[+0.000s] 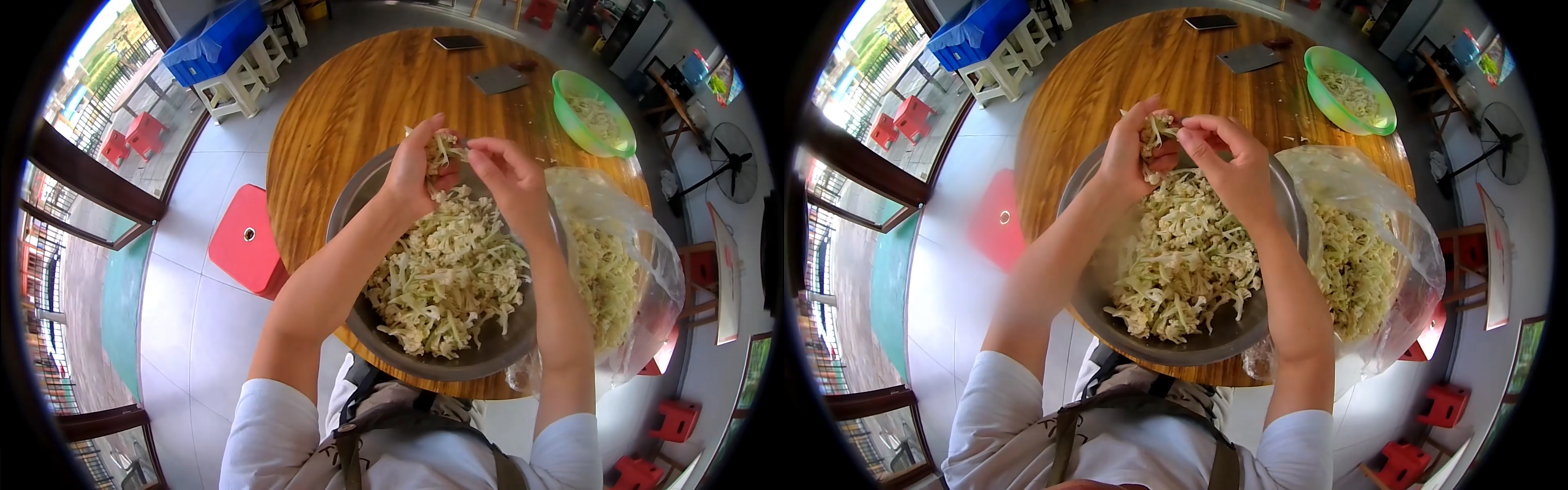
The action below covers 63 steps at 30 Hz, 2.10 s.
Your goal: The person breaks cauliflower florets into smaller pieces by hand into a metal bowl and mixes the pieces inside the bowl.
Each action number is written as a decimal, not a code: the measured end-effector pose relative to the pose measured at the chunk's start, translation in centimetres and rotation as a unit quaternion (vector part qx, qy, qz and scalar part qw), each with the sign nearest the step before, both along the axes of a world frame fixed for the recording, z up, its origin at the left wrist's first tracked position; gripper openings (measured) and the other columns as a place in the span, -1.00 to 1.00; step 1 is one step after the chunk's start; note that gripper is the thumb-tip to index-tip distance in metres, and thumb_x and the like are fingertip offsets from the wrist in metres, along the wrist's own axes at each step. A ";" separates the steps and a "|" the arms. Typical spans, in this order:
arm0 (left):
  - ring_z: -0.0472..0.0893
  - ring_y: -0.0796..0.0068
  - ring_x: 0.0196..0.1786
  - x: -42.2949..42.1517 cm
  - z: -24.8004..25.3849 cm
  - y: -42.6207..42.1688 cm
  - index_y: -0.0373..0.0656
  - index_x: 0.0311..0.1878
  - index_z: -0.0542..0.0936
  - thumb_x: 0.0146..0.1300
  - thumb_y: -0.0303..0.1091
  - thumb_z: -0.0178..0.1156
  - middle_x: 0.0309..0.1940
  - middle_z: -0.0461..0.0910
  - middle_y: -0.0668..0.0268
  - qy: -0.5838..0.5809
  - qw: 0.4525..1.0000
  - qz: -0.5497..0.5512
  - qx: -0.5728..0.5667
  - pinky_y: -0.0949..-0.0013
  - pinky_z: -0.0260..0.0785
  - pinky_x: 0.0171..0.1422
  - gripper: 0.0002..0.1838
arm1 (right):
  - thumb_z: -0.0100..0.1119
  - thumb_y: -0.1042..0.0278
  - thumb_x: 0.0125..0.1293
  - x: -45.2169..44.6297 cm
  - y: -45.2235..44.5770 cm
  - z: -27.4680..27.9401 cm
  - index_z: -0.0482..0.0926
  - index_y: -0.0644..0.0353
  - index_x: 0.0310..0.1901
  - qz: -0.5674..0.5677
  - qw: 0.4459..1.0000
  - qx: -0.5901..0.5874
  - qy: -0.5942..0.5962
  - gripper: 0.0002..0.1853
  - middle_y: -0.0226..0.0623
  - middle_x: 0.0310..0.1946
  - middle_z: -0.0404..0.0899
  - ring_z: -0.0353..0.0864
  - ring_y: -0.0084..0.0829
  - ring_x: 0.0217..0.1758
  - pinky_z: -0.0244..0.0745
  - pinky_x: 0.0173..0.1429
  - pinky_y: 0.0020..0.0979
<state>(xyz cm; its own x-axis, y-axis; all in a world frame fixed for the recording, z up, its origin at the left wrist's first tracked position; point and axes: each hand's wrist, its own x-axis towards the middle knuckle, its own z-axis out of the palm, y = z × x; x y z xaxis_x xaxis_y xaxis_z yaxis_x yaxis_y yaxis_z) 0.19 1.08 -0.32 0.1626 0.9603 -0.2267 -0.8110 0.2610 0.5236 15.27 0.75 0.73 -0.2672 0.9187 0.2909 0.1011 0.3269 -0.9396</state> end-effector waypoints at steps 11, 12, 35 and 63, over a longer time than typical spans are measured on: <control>0.33 0.58 -0.61 0.4 0.3 -0.3 -0.12 -0.36 0.42 0.31 -0.09 -0.03 -0.56 0.44 0.34 0.037 0.998 -0.053 -0.001 0.56 0.04 -0.67 -0.71 | 0.17 0.42 0.27 -0.2 0.1 -0.5 0.53 0.23 -0.18 -0.012 0.998 0.056 -0.013 -0.87 -0.45 -0.32 0.50 0.50 -0.64 -0.30 0.41 -0.19 -0.57; 0.33 0.58 -0.61 0.4 0.3 -0.3 -0.13 -0.35 0.42 0.31 -0.10 -0.03 -0.56 0.43 0.34 0.041 0.998 -0.054 -0.006 0.56 0.04 -0.66 -0.71 | 0.16 0.41 0.28 -0.2 0.1 -0.4 0.52 0.24 -0.19 -0.004 1.000 0.018 0.015 -0.88 -0.46 -0.34 0.50 0.49 -0.65 -0.30 0.40 -0.20 -0.58; 0.27 0.64 -0.65 0.5 1.3 -1.0 -0.09 -0.35 0.45 0.27 -0.09 0.05 -0.51 0.41 0.38 0.079 0.995 -0.055 -0.008 0.56 -0.01 -0.65 -0.74 | 0.20 0.35 0.26 0.5 0.3 0.0 0.52 0.24 -0.08 0.065 0.993 -0.064 0.080 -0.76 -0.44 -0.31 0.54 0.49 -0.64 -0.28 0.41 -0.20 -0.59; 0.20 0.61 -0.67 0.7 0.8 -0.6 -0.19 -0.32 0.47 0.23 0.46 -0.42 -0.61 0.32 0.39 0.143 0.982 -0.123 0.011 0.52 -0.03 -0.65 -0.19 | 0.25 0.28 0.22 0.4 0.3 0.1 0.60 0.25 -0.19 0.051 0.998 0.035 0.030 -0.77 -0.37 -0.22 0.55 0.53 -0.53 -0.21 0.43 -0.08 -0.49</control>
<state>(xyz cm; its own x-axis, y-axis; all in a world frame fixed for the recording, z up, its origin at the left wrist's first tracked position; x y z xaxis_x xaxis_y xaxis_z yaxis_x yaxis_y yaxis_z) 0.87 0.46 0.47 0.3235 0.9049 -0.2767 -0.5439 0.4171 0.7281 15.71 1.06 0.79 -0.3373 0.8649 0.3717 0.0078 0.3974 -0.9176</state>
